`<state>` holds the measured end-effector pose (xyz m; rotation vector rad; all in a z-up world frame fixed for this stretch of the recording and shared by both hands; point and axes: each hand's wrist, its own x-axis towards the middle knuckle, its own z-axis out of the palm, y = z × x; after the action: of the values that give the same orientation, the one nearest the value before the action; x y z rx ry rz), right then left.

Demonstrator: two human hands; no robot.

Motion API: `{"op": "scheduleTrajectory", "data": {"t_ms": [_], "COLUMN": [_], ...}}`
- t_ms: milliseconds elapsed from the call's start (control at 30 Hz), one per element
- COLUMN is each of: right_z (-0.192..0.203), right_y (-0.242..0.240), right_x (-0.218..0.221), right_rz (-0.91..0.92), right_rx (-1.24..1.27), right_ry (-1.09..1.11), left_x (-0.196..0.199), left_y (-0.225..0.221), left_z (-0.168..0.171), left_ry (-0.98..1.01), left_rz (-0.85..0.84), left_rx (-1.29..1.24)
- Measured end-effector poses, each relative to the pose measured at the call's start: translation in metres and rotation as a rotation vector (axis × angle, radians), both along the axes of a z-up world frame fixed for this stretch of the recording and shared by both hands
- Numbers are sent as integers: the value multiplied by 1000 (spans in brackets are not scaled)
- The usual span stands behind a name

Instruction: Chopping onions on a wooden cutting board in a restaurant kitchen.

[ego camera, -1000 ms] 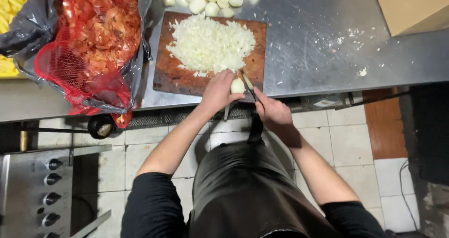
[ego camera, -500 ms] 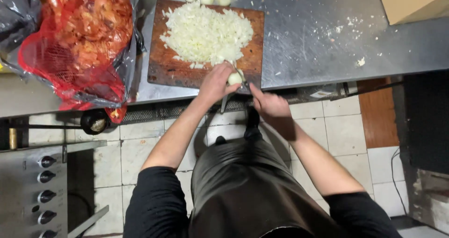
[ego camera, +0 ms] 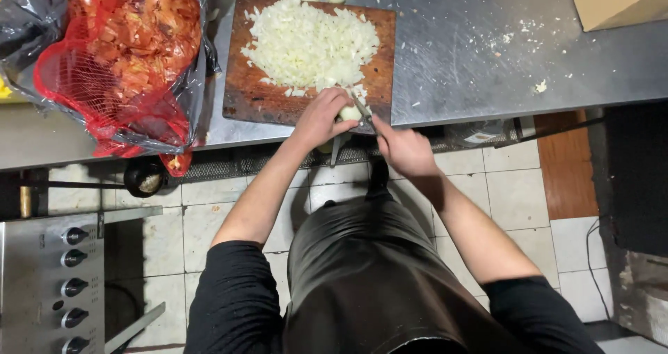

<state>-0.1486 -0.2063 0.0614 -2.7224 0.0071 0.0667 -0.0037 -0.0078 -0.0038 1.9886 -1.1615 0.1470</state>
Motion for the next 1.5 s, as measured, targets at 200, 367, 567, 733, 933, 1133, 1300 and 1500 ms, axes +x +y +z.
{"op": "scheduleTrajectory", "data": {"t_ms": [200,367,567,733,933,1133,1300,1500], "right_z": [-3,-20,8,-12,-28,40,-18,3], "right_y": [7,5,5,15,-3,19,14,8], "right_x": [19,0,21,24,-7,19,15,6], "right_rz": [35,-33,-21,74,34,59,90,73], "right_rx": [-76,-76,-109,-109,-41,-133,-134,-70], "right_ry": [50,124,45,50,-13,121,42,-46], "left_x": [4,3,4,3,-4,-4,-4,-13], "left_y": [-1,0,3,5,5,6,7,13], "left_z": [-5,-6,3,-7,-11,-8,-8,-3], "left_ry": [-5,5,-9,61,31,29,7,34], "left_rz": [-42,17,-35,-29,25,12,32,56], "left_rx": [7,30,-41,-45,-37,-66,-65,-78]}}
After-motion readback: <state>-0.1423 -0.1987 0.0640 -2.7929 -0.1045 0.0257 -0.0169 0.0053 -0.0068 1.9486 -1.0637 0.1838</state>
